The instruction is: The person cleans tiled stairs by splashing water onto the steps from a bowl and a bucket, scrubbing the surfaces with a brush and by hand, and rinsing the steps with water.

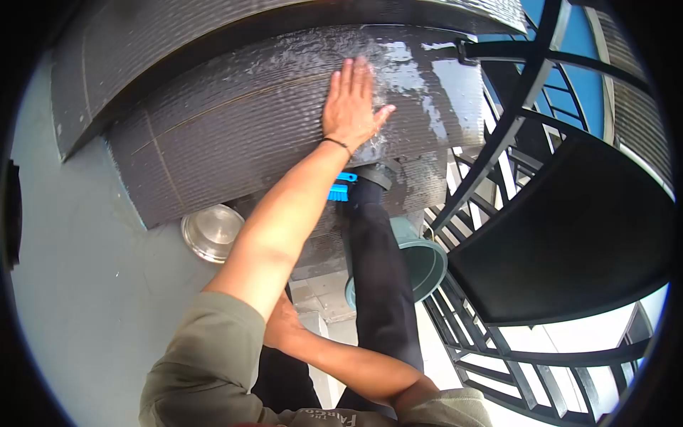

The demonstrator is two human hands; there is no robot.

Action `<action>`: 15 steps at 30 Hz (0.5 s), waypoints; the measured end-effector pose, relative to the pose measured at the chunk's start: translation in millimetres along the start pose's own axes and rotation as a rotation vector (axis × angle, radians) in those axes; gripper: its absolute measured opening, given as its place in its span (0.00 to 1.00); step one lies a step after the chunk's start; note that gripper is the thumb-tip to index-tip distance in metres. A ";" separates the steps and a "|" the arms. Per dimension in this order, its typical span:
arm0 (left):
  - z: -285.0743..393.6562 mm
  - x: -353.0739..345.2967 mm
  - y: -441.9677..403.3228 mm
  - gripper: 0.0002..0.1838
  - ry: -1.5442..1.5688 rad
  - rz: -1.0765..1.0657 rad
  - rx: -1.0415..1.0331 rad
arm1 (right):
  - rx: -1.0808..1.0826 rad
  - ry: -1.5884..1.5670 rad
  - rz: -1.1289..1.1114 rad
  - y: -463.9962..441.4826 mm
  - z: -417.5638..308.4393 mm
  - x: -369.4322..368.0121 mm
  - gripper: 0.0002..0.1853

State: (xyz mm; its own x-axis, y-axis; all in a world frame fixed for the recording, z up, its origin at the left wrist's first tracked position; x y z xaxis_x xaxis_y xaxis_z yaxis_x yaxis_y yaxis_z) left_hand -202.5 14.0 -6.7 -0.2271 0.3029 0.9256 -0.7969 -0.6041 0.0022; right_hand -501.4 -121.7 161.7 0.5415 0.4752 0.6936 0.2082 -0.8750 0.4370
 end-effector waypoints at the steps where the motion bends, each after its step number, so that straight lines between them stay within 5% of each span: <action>1: 30.7 -7.1 -11.5 0.50 0.049 -0.061 -0.050 | 0.052 0.241 0.078 3.8 -0.9 -24.7 0.26; 2: 51.0 -16.3 -18.2 0.50 0.152 -0.018 -0.112 | 0.080 0.486 0.168 7.8 -1.8 -48.2 0.27; 5: 67.1 -10.0 -21.3 0.47 0.326 0.055 -0.199 | -0.027 -0.045 0.011 16.8 4.3 -14.1 0.28; 7: 18.2 27.9 -1.5 0.43 0.207 0.174 -0.156 | -0.065 -0.416 -0.061 13.0 2.0 32.3 0.29; 8: -19.6 53.8 16.8 0.41 0.137 0.196 -0.090 | -0.041 -0.470 -0.425 5.0 11.5 76.8 0.28; 11: -172.9 114.0 82.6 0.40 -0.238 0.302 0.112 | -0.085 -0.584 -0.146 21.3 8.7 81.3 0.25; 13: -273.1 150.0 131.0 0.40 -0.440 0.265 0.214 | -0.127 -0.595 -0.003 29.5 7.7 78.4 0.23; 15: -391.8 141.5 191.9 0.43 -0.544 0.108 0.529 | -0.135 -0.552 0.107 32.2 10.4 73.5 0.23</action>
State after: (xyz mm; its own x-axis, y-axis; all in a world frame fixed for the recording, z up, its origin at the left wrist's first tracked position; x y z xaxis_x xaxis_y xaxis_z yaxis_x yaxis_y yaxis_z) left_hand -606.9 229.7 -23.6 0.1286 -0.1006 0.9866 -0.3810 -0.9235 -0.0445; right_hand -446.4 -115.9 220.8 0.9063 0.2343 0.3519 0.0425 -0.8786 0.4756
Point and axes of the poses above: each hand's wrist, its own y-axis away from the middle knuckle, its own x-axis out of the back of the hand, z = x × y, the point moved 2 cm from there along -y, towards the middle knuckle, and after that the axes turned 6 degrees about x, right-handed, at the moved point
